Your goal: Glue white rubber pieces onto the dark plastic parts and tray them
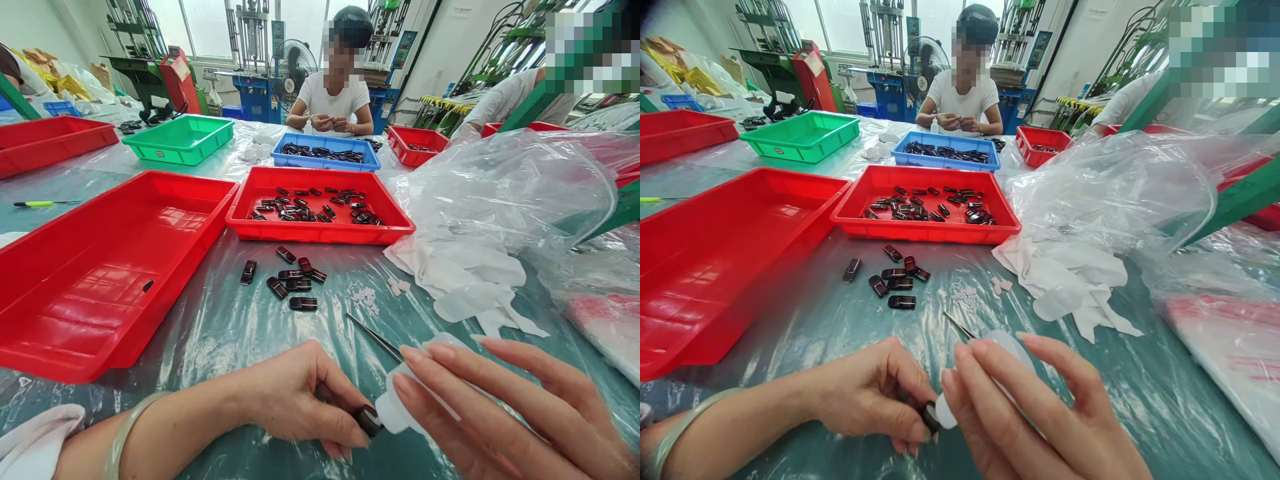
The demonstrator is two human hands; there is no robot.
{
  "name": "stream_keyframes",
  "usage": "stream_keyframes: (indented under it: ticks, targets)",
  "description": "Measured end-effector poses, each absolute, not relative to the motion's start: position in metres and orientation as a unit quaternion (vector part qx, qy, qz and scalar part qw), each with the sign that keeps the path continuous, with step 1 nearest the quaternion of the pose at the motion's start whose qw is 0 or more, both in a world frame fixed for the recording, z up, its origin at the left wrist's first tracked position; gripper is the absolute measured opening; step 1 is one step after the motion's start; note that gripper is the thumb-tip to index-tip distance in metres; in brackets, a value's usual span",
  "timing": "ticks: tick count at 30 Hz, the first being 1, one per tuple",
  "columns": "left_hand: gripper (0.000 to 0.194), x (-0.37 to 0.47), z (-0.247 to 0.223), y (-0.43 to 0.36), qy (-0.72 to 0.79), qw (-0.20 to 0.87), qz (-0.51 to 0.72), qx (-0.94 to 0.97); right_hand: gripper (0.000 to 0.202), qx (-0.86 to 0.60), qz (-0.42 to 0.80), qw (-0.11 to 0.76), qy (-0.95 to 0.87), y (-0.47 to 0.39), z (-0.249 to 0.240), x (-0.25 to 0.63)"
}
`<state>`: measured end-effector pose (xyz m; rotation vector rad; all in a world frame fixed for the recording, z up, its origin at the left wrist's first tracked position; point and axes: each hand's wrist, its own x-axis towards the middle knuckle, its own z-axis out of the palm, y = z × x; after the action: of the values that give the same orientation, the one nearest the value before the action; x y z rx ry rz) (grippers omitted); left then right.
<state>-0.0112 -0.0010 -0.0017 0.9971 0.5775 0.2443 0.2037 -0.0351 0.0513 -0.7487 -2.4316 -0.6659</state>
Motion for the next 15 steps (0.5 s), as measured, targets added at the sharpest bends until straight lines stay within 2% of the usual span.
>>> stream_keyframes:
  ticks: [4,8,15]
  targets:
    - [0.022,-0.0104,-0.0031,0.0001,0.264,0.832,0.118,0.474,0.015,-0.264,-0.269,0.278,-0.883,-0.0337,0.0466,0.199]
    - [0.021,-0.0101,-0.0033,0.0002,0.254,0.83,0.123,0.481,0.022,-0.253,-0.274,0.284,-0.883,-0.0346,0.0441,0.1981]
    - [0.012,-0.0102,-0.001,0.0006,0.241,0.82,0.124,0.504,0.027,-0.27,-0.27,0.244,-0.891,-0.04,0.0492,0.1985]
